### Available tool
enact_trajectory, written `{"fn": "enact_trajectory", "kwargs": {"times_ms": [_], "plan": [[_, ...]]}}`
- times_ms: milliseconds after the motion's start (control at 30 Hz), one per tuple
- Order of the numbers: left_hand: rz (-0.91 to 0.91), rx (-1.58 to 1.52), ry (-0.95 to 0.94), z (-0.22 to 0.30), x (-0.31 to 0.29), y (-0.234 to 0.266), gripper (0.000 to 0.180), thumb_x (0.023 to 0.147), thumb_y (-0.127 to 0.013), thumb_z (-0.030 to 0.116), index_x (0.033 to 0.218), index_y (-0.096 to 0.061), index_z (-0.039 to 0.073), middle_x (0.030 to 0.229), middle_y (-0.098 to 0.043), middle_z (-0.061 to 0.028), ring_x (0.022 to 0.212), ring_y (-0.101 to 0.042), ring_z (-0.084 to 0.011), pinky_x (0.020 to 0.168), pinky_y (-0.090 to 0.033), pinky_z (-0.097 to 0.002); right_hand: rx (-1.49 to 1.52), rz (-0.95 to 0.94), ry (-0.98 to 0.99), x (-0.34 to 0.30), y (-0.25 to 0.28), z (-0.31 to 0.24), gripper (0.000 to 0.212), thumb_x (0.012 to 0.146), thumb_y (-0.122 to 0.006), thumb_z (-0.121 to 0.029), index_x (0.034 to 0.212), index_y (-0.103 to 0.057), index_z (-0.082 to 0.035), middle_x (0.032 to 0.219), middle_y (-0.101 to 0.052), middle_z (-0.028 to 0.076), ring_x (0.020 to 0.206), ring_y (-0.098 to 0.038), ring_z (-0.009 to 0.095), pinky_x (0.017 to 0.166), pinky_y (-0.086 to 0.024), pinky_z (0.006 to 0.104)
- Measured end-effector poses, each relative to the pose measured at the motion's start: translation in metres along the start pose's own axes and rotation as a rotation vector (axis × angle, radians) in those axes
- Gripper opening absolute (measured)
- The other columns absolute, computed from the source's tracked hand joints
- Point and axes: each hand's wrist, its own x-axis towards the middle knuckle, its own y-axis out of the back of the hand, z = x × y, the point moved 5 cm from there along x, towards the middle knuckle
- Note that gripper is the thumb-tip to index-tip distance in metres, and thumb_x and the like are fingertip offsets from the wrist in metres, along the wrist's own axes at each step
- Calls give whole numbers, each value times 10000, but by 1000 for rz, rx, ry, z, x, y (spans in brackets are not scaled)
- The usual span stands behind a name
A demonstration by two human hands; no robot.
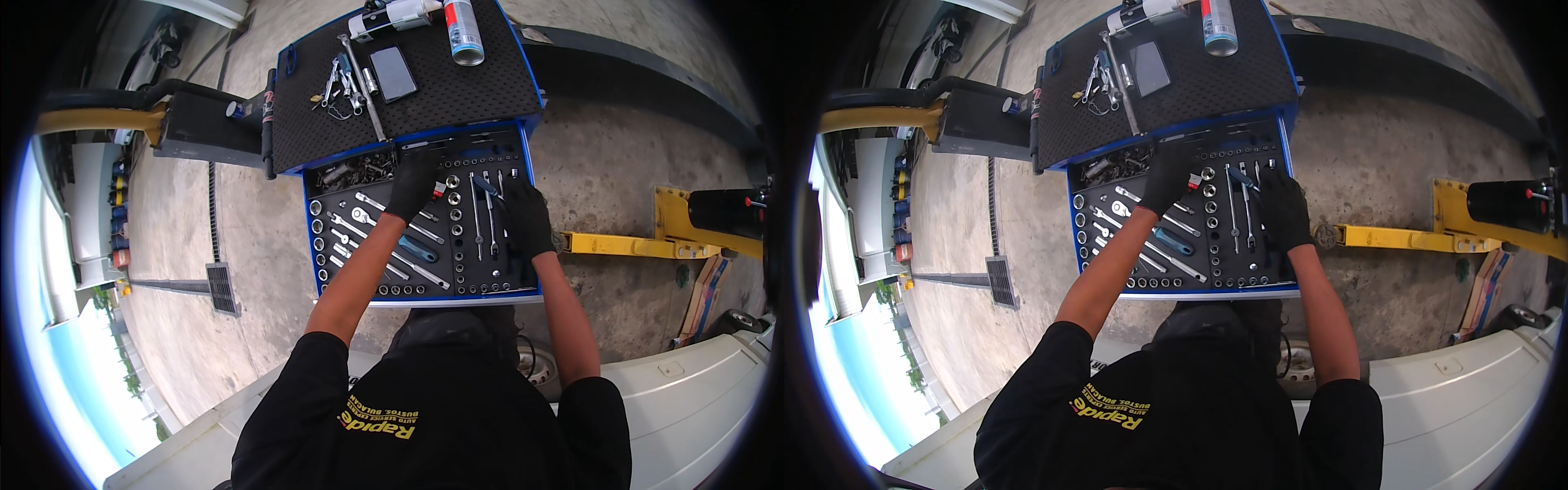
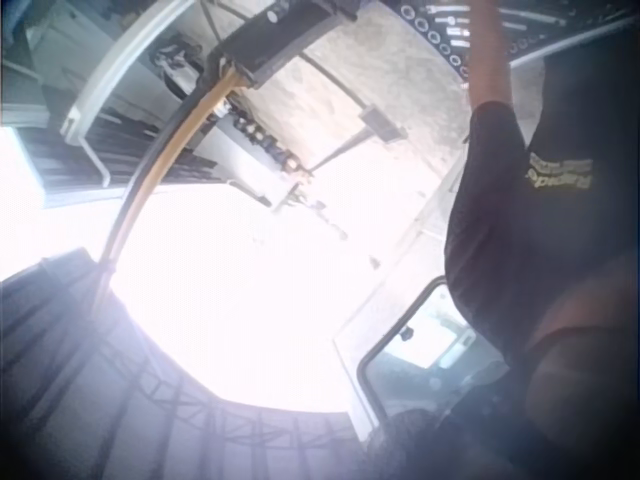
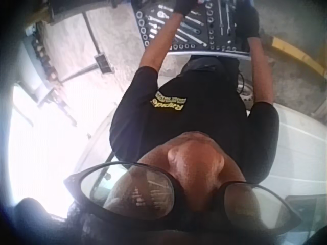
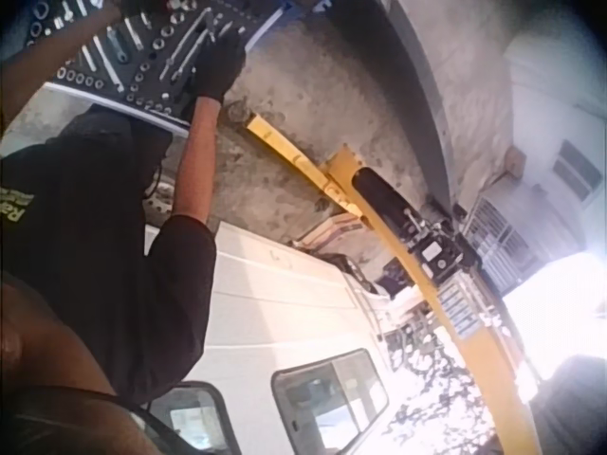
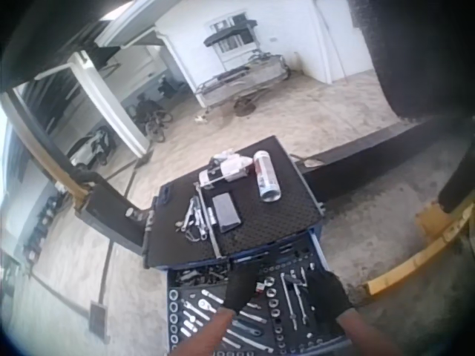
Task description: The person walks through a garage carrying a cardboard box, places it on the floor, and then moves to a blue tool chest. They open drawers, select various wrenches and sockets, and arrange them on the tool chest top. The person closes drawers and continues selecting additional tools.
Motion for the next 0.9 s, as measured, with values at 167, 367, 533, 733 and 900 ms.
{"fn": "enact_trajectory", "kwargs": {"times_ms": [167, 367, 533, 733, 900], "plan": [[173, -106, 67, 1, -5, -3, 302, 862, -775, 173, 1162, -749, 147, 1198, -695, -95, 1126, -639, -369, 962, -552, -492, -15, 4, -5, 2, -1, 1, 458, 908, -700, -142, 1343, -626, -22, 1333, -636, 165, 1289, -586, 379, 1078, -474, 498], [37, -272, -2, -16, -2, 19, 260, 905, -772, 221, 1150, -759, 136, 1195, -700, -99, 1150, -654, -334, 961, -552, -484, -41, 96, 49, 3, 1, -1, 358, 924, -683, -152, 1256, -636, -27, 1207, -644, 166, 1139, -632, 382, 968, -523, 510], [-50, -146, 9, -26, -8, 25, 294, 924, -755, 240, 1192, -747, 119, 1181, -711, -114, 1130, -672, -322, 953, -556, -479, -6, 78, -7, 2, -3, 4, 401, 924, -697, -164, 1295, -631, -26, 1199, -661, 179, 1122, -642, 390, 964, -525, 516], [-64, -179, -57, -32, 1, 18, 259, 926, -719, 168, 1177, -734, 106, 1127, -723, -127, 1020, -715, -341, 862, -585, -480, -87, 62, 36, 4, -5, 2, 414, 920, -710, -168, 1298, -634, -18, 1206, -667, 184, 1143, -642, 392, 965, -528, 511], [-167, -66, -143, -34, 14, 7, 252, 892, -691, 85, 1140, -725, 49, 1075, -735, -163, 973, -745, -349, 813, -605, -472, -84, 31, 29, 3, -3, -3, 380, 929, -680, -134, 1291, -648, -20, 1215, -665, 198, 1123, -657, 398, 974, -529, 510]]}}
